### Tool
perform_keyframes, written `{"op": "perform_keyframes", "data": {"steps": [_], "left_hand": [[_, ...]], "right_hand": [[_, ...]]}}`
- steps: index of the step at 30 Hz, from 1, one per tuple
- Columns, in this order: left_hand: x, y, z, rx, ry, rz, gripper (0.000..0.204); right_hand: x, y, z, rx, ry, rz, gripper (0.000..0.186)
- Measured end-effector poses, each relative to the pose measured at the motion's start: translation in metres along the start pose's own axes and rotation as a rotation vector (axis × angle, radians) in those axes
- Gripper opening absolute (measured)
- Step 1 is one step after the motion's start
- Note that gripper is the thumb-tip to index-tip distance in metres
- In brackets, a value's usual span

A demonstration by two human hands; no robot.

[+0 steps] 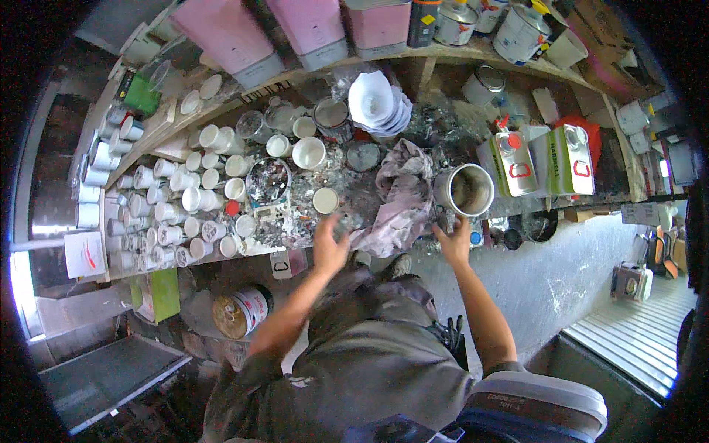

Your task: The person sprays a car bumper with a spray gun, then moves to a workbench to mix paint. They pour liquids from several cans into a container, wipe the spray gun, and continue mixing.

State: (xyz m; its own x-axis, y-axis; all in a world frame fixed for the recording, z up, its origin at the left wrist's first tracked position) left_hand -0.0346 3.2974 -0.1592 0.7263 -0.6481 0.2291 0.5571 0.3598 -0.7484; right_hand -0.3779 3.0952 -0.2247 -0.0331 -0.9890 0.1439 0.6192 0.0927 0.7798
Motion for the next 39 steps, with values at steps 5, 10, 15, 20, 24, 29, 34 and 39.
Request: {"op": "perform_keyframes", "data": {"steps": [5,10,15,20,24,29,34,39], "left_hand": [[0.169,0.044,0.089,0.214,-0.373,-0.200,0.054],[0.278,0.104,0.111,0.326,-0.289,-0.034,0.058],[0.311,0.134,0.109,0.330,-0.295,-0.091,0.025],[0.298,0.151,0.130,0.412,-0.422,-0.204,0.014],[0.298,0.147,0.135,0.302,-0.466,-0.309,0.012],[0.335,0.160,0.105,0.334,-0.252,-0.087,0.025],[0.346,0.153,0.093,0.436,-0.154,0.020,0.063],[0.301,0.085,0.131,0.185,-0.189,-0.181,0.066]], "right_hand": [[-0.062,-0.083,0.064,-0.294,0.134,-0.123,0.064],[-0.167,-0.155,0.121,-0.470,0.175,-0.393,0.049],[-0.257,-0.133,0.120,-0.502,0.148,-0.516,0.046],[-0.293,-0.077,0.086,-0.482,0.274,-0.443,0.045],[-0.295,-0.048,0.075,-0.490,0.331,-0.420,0.043],[-0.285,-0.031,0.067,-0.495,0.413,-0.316,0.040],[-0.264,-0.031,0.058,-0.452,0.452,-0.256,0.037],[-0.251,-0.034,0.050,-0.427,0.409,-0.296,0.034]]}}
Point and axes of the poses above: each hand's wrist, its own x-axis towards the middle knuckle, its own z-axis out of the back of the hand, y = z × x, the point moved 10 cm from there along x, towards the middle knuckle, and after that the axes turned 15 degrees about -y, right-handed, at the moved point
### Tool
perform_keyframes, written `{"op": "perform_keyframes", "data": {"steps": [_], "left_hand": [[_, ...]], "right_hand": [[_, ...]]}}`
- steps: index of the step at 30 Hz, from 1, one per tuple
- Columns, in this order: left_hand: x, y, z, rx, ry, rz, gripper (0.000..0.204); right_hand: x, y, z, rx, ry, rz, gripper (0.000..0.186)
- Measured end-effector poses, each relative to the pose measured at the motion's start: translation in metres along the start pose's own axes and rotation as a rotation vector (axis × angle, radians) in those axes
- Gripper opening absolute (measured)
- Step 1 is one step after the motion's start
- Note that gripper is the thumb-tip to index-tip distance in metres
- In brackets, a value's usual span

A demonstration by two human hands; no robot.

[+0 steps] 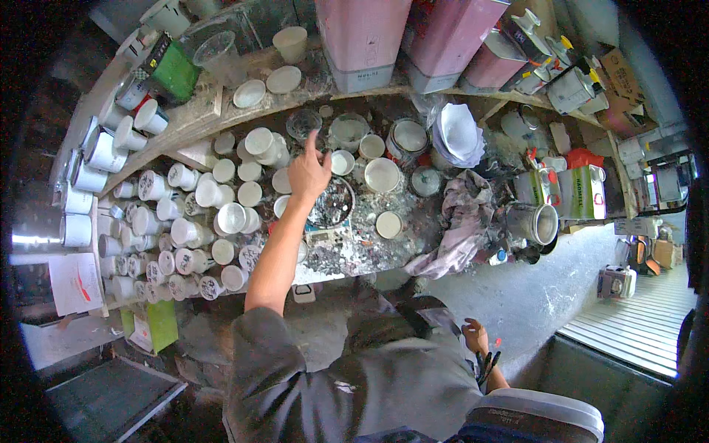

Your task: The person sprays a car bumper with a spray gun, then moves to a workbench to mix paint. They pour liquids from several cans into a container, wipe the spray gun, and continue mixing.

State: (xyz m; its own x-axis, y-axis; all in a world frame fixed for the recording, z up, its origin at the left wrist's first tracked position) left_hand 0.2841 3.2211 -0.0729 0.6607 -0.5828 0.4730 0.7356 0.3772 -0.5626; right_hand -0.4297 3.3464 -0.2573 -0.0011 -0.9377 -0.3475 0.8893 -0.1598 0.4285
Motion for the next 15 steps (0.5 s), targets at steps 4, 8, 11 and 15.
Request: {"op": "perform_keyframes", "data": {"steps": [4,8,11,15], "left_hand": [[0.088,-0.029,0.111,0.097,-0.390,-0.160,0.051],[0.205,0.000,0.192,0.536,-0.477,-0.028,0.050],[0.214,-0.003,0.189,0.462,-0.309,-0.116,0.036],[0.159,-0.035,0.220,0.176,-0.617,-0.377,0.027]], "right_hand": [[-0.009,-0.015,-0.011,-0.021,0.060,-0.102,0.033],[-0.009,-0.017,-0.018,-0.071,0.107,0.003,0.033],[0.000,-0.014,-0.010,-0.031,0.058,-0.003,0.034],[0.006,0.003,0.009,0.033,-0.012,-0.041,0.036]]}}
Point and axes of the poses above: each hand's wrist, its own x-axis towards the middle knuckle, its own z-axis out of the back of the hand, y = z × x, the point moved 10 cm from there along x, towards the middle knuckle, and after that the axes turned 15 degrees about -y, right-handed, at the moved point
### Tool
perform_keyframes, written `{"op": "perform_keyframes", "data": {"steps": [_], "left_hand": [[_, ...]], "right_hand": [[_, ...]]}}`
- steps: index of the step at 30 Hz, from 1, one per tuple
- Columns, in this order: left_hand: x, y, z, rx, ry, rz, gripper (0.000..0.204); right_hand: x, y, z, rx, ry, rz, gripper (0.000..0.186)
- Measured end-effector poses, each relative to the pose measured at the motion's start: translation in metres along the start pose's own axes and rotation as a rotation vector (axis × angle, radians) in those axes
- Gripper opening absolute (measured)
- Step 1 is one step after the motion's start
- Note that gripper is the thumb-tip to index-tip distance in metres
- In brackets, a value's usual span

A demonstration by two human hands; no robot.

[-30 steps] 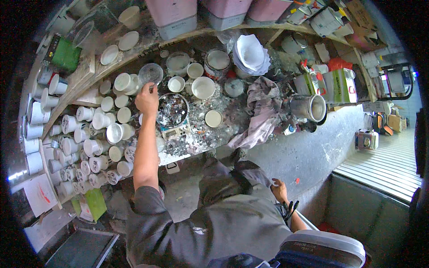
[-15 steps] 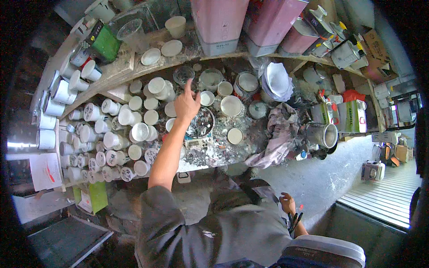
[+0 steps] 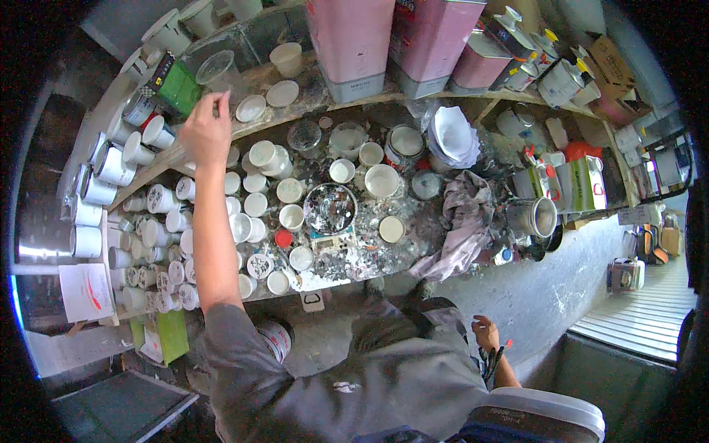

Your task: The person sprays a car bumper with a spray gun, then moves to a workbench to mix paint. They pour liquids from several cans into a container, wipe the spray gun, and continue mixing.

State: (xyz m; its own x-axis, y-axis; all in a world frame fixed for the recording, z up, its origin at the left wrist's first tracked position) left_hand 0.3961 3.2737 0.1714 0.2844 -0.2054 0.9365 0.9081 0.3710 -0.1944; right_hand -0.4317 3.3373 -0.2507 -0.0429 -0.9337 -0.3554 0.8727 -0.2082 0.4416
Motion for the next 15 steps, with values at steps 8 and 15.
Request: {"op": "perform_keyframes", "data": {"steps": [8,15], "left_hand": [[0.021,0.073,-0.080,0.119,0.480,0.097,0.031],[0.003,0.044,-0.062,0.020,0.485,-0.077,0.022]], "right_hand": [[0.008,0.056,-0.003,-0.178,0.161,0.123,0.037],[0.009,0.090,0.005,-0.082,0.116,0.122,0.037]]}}
Point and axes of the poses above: each hand's wrist, its own x-axis towards the middle knuckle, its own z-axis out of the back of the hand, y = z × x, the point moved 10 cm from there along x, towards the middle knuckle, and after that the axes turned 15 degrees about -y, right-handed, at the moved point
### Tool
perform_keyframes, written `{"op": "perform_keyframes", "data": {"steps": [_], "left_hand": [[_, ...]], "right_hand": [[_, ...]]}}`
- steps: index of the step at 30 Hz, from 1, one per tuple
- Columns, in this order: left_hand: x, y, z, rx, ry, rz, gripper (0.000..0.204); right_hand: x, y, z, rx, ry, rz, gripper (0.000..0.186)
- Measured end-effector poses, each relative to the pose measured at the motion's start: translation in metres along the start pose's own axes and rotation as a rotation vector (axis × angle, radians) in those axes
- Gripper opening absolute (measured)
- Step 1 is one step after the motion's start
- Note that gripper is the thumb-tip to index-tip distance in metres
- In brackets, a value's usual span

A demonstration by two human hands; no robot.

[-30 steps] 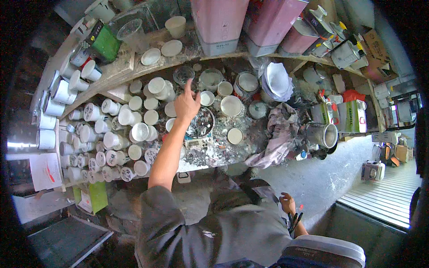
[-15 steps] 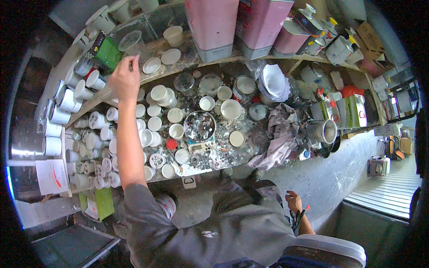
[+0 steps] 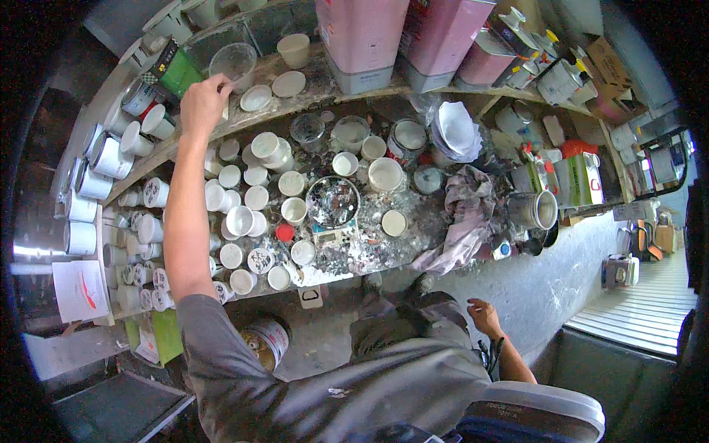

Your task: The person sprays a car bumper with a spray gun, then moves to a workbench to mix paint. They pour liquids from several cans into a container, wipe the spray gun, and continue mixing.

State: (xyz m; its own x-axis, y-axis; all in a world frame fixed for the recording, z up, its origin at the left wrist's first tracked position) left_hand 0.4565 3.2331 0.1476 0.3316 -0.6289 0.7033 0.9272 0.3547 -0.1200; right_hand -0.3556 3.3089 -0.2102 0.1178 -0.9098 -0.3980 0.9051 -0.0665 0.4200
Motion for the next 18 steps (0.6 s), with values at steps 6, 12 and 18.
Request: {"op": "perform_keyframes", "data": {"steps": [6,12,18], "left_hand": [[0.002,-0.054,0.123,-0.078,-0.448,-0.226,0.011],[-0.068,-0.182,0.186,-0.217,-0.350,-0.569,0.024],[-0.129,-0.267,0.198,-0.466,-0.246,-0.658,0.026]], "right_hand": [[-0.011,0.030,0.003,-0.005,0.021,0.035,0.036],[0.013,0.176,0.062,0.087,-0.085,0.306,0.037],[-0.025,0.369,0.157,0.644,-0.124,0.571,0.049]]}}
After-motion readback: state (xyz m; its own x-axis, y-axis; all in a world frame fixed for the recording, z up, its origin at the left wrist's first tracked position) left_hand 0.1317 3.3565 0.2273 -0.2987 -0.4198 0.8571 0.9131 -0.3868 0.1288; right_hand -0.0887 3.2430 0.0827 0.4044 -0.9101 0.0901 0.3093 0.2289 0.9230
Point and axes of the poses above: each hand's wrist, its own x-axis towards the middle knuckle, its own z-axis out of the back of the hand, y = z × x, the point moved 10 cm from there along x, towards the middle knuckle, and after that the axes turned 15 degrees about -y, right-handed, at the moved point
